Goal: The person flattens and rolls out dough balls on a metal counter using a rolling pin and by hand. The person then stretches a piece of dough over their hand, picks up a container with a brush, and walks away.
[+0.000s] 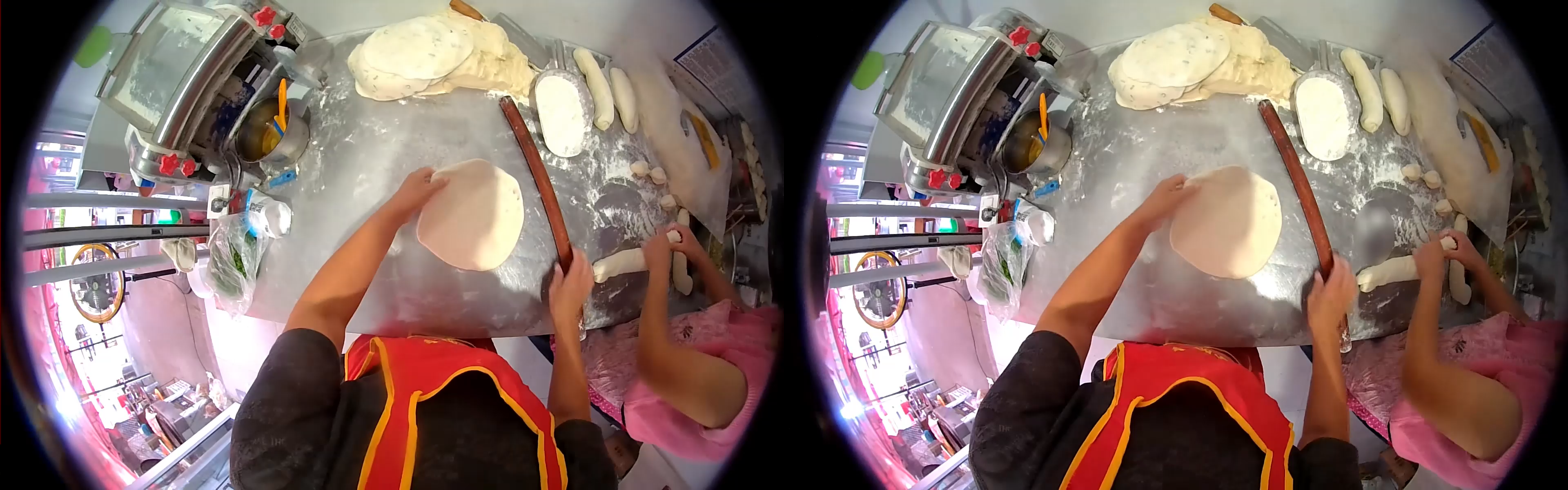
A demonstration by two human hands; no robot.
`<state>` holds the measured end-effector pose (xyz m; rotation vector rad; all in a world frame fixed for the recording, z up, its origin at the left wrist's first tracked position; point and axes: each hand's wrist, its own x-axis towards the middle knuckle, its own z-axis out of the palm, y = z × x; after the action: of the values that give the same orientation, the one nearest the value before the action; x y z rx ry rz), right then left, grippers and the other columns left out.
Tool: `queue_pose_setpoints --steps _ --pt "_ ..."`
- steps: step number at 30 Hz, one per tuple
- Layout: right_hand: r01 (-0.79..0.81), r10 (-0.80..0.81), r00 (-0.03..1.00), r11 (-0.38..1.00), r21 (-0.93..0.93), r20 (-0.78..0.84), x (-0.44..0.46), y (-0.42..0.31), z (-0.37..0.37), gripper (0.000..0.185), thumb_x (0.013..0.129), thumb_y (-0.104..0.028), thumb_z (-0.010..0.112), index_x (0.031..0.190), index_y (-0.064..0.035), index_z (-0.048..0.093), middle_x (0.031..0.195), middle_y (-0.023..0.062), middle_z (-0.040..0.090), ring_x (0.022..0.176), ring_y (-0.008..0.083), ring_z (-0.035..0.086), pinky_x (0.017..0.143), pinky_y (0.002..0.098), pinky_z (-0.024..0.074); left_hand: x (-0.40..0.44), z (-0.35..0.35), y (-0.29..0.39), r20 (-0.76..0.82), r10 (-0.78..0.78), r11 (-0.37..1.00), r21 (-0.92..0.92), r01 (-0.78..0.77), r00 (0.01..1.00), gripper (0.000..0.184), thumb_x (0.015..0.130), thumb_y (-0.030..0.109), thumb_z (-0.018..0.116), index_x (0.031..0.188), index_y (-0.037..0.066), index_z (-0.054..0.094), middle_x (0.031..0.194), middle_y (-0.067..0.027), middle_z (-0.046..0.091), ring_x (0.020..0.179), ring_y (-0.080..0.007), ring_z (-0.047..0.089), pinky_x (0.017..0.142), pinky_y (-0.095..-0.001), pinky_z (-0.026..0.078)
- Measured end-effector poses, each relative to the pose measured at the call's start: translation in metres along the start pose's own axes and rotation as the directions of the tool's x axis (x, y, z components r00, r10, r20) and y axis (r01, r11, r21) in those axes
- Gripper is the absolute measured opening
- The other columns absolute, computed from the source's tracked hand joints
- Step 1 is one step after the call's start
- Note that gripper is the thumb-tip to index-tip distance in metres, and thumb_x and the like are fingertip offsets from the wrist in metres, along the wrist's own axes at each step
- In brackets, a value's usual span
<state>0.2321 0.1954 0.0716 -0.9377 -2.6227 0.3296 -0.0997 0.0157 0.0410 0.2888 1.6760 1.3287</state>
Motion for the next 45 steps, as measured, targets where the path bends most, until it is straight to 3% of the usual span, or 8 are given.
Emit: queue_pose_setpoints --steps 4,8,13,20,26,35,42,45 --pt "0.002 -0.054 0.991 0.918 0.397 0.121 0.075 -0.034 0.058 0.053 0.084 -0.010 0.067 0.133 -0.0033 0.048 0.131 0.0211 0.052 0.123 0.0400 0.045 0.105 0.0462 0.0345 -0.003 0.001 -0.009 0.079 -0.081 0.997 0.027 0.079 0.994 0.028 0.088 0.027 0.065 0.096 0.000 0.072 0.086 -0.0101 0.070 0.087 -0.0178 0.065 0.071 -0.0368 0.051" --pt "-0.114 -0.012 0.950 0.916 0.386 0.311 0.143 -0.061 0.101 0.041 0.076 -0.012 0.076 0.112 -0.0002 0.058 0.098 0.0164 0.062 0.089 0.0323 0.058 0.079 0.0411 0.0463 -0.011 0.011 -0.014 0.171 0.254 0.895 0.332 -0.299 0.952 0.032 0.087 0.022 0.065 0.101 -0.005 0.069 0.089 -0.0139 0.070 0.087 -0.0207 0.065 0.077 -0.0368 0.050" --pt "-0.457 -0.081 0.556 0.802 0.385 0.828 0.180 -0.083 0.064 0.018 0.078 -0.008 0.076 0.087 -0.0008 0.063 0.075 0.0009 0.061 0.067 0.0103 0.054 0.060 0.0299 0.0427 -0.056 0.024 0.024 0.171 0.092 0.996 -0.001 -0.094 0.981 0.026 0.089 0.020 0.063 0.100 -0.003 0.070 0.088 -0.0078 0.070 0.079 -0.0141 0.063 0.070 -0.0321 0.051" --pt "-0.388 -0.303 0.834 0.272 0.881 0.461 0.233 -0.149 0.023 0.019 0.088 -0.005 0.066 0.105 0.0011 0.066 0.096 0.0031 0.069 0.084 0.0079 0.061 0.076 0.0233 0.0474 -0.094 -0.065 0.103 -0.096 0.337 0.850 0.459 -0.259 0.937 0.018 0.090 0.015 0.064 0.103 0.003 0.069 0.085 -0.0080 0.071 0.073 -0.0184 0.064 0.068 -0.0332 0.052" --pt "0.126 -0.357 0.915 0.700 0.703 0.191 0.203 -0.165 0.125 0.018 0.086 -0.002 0.060 0.100 -0.0044 0.070 0.098 0.0100 0.071 0.090 0.0226 0.067 0.080 0.0345 0.0513 -0.100 -0.086 0.026 -0.109 0.636 0.377 0.908 -0.184 0.764 0.036 0.081 0.004 0.059 0.115 0.013 0.068 0.111 -0.0099 0.069 0.100 -0.0316 0.066 0.084 -0.0406 0.054" --pt "0.527 -0.638 0.767 0.689 0.497 0.072 0.094 -0.098 0.091 0.024 0.083 0.005 0.057 0.102 -0.0052 0.068 0.117 0.0151 0.064 0.113 0.0377 0.058 0.096 0.0426 0.0462 -0.166 0.006 -0.122 0.213 0.617 0.232 0.871 -0.433 0.758 0.048 0.089 0.022 0.058 0.135 0.011 0.053 0.150 -0.0163 0.039 0.139 -0.0379 0.035 0.112 -0.0477 0.032" --pt "-0.051 0.054 0.993 0.998 0.034 -0.110 0.039 0.010 0.043 0.036 0.088 -0.011 0.064 0.122 -0.0016 0.056 0.113 0.0203 0.059 0.109 0.0424 0.053 0.093 0.0470 0.0428 -0.127 0.036 -0.087 0.227 0.514 0.092 0.944 -0.316 0.827 0.063 0.093 0.048 0.049 0.147 0.015 0.040 0.157 -0.0157 0.027 0.148 -0.0323 0.017 0.120 -0.0504 0.008" --pt "-0.119 0.125 0.990 0.988 -0.096 0.063 0.026 0.022 0.047 0.038 0.089 -0.022 0.067 0.117 0.0003 0.055 0.104 0.0212 0.058 0.100 0.0439 0.053 0.086 0.0491 0.0427 -0.112 0.056 -0.090 0.242 0.591 0.152 0.904 -0.401 0.769 0.067 0.091 0.046 0.055 0.147 0.014 0.038 0.155 -0.0178 0.029 0.145 -0.0360 0.023 0.116 -0.0548 0.018"
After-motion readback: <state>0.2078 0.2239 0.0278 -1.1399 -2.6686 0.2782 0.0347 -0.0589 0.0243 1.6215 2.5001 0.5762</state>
